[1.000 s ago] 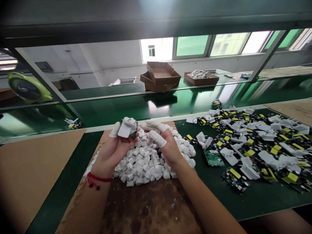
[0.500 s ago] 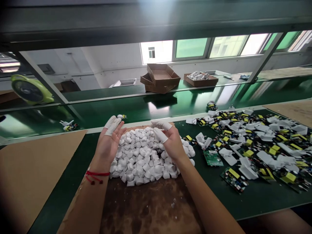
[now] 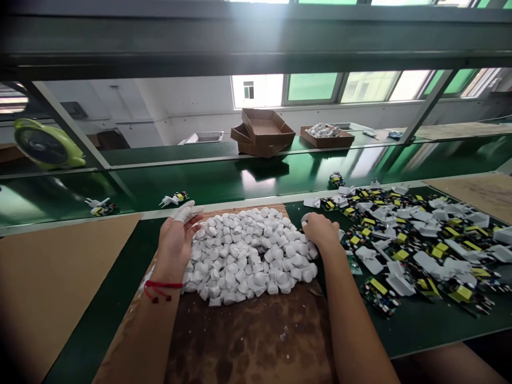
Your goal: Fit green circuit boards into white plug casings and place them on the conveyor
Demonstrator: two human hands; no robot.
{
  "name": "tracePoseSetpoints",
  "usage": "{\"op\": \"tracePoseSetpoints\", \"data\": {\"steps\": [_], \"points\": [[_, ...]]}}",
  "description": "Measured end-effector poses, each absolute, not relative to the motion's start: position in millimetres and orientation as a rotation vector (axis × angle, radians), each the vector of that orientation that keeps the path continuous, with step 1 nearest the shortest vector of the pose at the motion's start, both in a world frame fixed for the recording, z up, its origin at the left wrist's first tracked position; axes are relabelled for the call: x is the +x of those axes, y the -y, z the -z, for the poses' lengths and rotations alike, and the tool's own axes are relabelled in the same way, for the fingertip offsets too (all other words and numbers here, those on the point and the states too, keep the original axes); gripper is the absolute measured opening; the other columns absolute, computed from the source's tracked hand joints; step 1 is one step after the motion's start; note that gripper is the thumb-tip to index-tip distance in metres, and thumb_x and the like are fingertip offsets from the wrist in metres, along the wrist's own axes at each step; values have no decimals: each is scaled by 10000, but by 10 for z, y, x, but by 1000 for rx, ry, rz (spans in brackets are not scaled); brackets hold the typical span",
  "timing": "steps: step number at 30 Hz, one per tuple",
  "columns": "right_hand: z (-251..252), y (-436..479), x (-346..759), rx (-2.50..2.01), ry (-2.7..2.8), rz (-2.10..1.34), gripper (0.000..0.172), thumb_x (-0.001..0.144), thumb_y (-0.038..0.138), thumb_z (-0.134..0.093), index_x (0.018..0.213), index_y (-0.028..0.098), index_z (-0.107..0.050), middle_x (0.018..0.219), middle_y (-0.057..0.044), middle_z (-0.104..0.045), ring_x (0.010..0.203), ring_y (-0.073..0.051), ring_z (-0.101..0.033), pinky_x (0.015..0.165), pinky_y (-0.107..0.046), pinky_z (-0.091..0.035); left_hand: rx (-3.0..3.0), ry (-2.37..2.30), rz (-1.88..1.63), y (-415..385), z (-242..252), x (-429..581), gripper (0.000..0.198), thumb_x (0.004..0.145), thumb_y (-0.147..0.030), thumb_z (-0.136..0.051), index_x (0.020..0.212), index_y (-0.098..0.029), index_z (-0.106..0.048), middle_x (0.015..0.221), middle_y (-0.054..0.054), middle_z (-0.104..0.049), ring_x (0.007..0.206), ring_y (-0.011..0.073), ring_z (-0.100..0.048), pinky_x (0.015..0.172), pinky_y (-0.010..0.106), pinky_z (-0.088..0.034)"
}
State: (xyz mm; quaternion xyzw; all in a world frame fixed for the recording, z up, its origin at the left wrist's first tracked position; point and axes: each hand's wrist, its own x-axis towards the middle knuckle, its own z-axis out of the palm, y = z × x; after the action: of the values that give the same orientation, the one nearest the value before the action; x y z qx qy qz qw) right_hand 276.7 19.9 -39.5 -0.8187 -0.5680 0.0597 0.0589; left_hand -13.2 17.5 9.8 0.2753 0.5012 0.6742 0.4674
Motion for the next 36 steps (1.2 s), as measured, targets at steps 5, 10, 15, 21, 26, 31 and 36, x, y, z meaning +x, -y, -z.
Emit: {"op": "tracePoseSetpoints", "data": {"steps": [5, 10, 15, 21, 26, 31, 36], "points": [[444, -226, 2871, -2463, 1780, -261, 367, 730, 78, -486, 1000, 171, -716, 1062, -126, -712, 1003, -270, -651, 825, -341, -485, 617, -1235, -1718, -184, -84, -156, 268, 710, -124, -533, 934, -138, -680, 888, 82, -699, 616, 87, -587, 535, 188, -410], [429, -229, 2913, -2478, 1745, -261, 429, 726, 61, -471, 1074, 179, -694, 1098, -118, -701, 1040, -259, -638, 826, -309, -494, 602, -1233, -1724, -168, -97, -156, 247, 722, -133, -534, 916, -144, -686, 847, 70, -699, 619, 96, -583, 541, 200, -415], [368, -204, 2931, -2522, 1653, -204, 471, 742, 110, -464, 1166, 206, -645, 1156, -132, -668, 1115, -317, -588, 849, -392, -486, 611, -1225, -1711, -169, -89, -152, 251, 716, -129, -536, 916, -147, -687, 832, 62, -696, 628, 100, -589, 537, 199, -414], [460, -198, 2998, -2491, 1716, -319, 409, 712, 83, -493, 1038, 208, -706, 1056, -117, -711, 944, -279, -666, 759, -338, -501, 661, -1207, -1634, -177, -61, -146, 229, 693, -176, -604, 903, -151, -689, 869, 60, -690, 636, 103, -591, 529, 199, -426], [424, -194, 3002, -2398, 1659, -197, 364, 762, 134, -472, 1043, 138, -704, 963, -160, -720, 881, -290, -668, 736, -335, -491, 706, -1191, -1538, -150, -65, -106, 230, 704, -160, -609, 924, -149, -677, 852, 63, -684, 632, 102, -594, 514, 195, -425], [222, -144, 2860, -2213, 1509, 99, 440, 876, 196, -339, 1201, 73, -608, 1072, -207, -667, 1023, -320, -605, 880, -390, -452, 752, -1174, -1440, -110, -100, -55, 198, 722, -162, -613, 911, -144, -667, 816, 56, -676, 622, 106, -600, 504, 201, -413], [159, -91, 2625, -1708, 1346, 265, 400, 915, 268, -344, 1161, 103, -612, 1138, -160, -648, 1045, -253, -595, 913, -330, -464, 816, -1165, -1314, -88, -100, -14, 153, 756, -165, -605, 892, -130, -665, 796, 70, -683, 630, 128, -626, 528, 219, -430]]}}
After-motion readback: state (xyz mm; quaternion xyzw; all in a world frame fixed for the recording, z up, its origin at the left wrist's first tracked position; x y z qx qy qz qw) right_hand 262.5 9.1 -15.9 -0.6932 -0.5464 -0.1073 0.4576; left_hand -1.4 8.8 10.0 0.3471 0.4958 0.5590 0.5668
